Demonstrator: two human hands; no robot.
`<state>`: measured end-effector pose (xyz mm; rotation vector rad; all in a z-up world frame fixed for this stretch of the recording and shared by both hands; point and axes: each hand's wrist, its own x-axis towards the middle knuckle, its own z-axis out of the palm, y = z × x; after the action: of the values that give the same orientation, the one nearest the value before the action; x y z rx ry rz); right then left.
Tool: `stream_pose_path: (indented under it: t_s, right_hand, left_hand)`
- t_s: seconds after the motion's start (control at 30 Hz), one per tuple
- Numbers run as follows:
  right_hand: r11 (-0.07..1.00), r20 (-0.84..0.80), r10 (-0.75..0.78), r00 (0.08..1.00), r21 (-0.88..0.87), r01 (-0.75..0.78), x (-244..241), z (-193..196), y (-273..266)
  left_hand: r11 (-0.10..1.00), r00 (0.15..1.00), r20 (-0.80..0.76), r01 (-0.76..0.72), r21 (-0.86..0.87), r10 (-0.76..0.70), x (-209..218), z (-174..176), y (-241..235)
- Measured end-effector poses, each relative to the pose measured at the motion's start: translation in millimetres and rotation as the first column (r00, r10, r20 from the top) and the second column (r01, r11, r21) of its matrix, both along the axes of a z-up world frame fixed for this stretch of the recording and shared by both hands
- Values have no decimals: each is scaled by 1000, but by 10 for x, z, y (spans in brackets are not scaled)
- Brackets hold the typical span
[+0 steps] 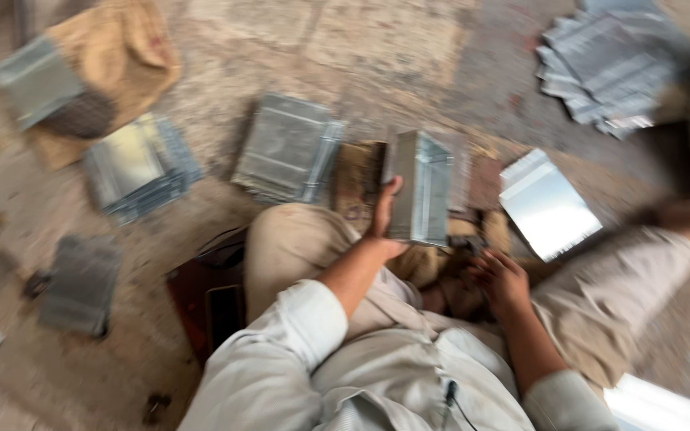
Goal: The person uses a hammer to shape and fold metal sheets into rectangular components on a brick anvil. They handle the metal pieces by hand, hammering edges and fitting pieces together to form box-like structures.
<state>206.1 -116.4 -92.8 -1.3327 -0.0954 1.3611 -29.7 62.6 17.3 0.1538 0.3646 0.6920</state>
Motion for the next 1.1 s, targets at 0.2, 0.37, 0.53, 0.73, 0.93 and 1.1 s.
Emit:
stream_pose_path:
  t_s: [0.2, 0.37, 0.53, 0.73, 0.93, 1.1]
  right_hand:
    - [993, 86, 30, 996, -115, -20, 102, -96, 28]
    - [998, 103, 38, 994, -60, -31, 176, -90, 114]
    - [999, 99, 39, 994, 20, -41, 172, 138, 328]
    - [981, 61, 53, 997, 183, -64, 28, 649, 794]
    - [950, 101, 80, 992, 293, -106, -199, 1335, 1100]
    - [931, 136, 95, 986, 337, -137, -326, 1659, 1200]
  left_hand:
    - [980, 980, -39, -191, 47, 193, -122, 109, 330]
    - [952, 949, -81, -305, 6, 304, -369, 241, 610]
    - [889, 879, -155, -458, -17, 451, -395, 274, 724]
    - [910, 854, -339, -414, 14, 394, -240, 263, 716]
    - [925, 902, -216, -379, 14, 373, -197, 71, 748]
    - [922, 824, -417, -312, 229, 383, -152, 7, 748]
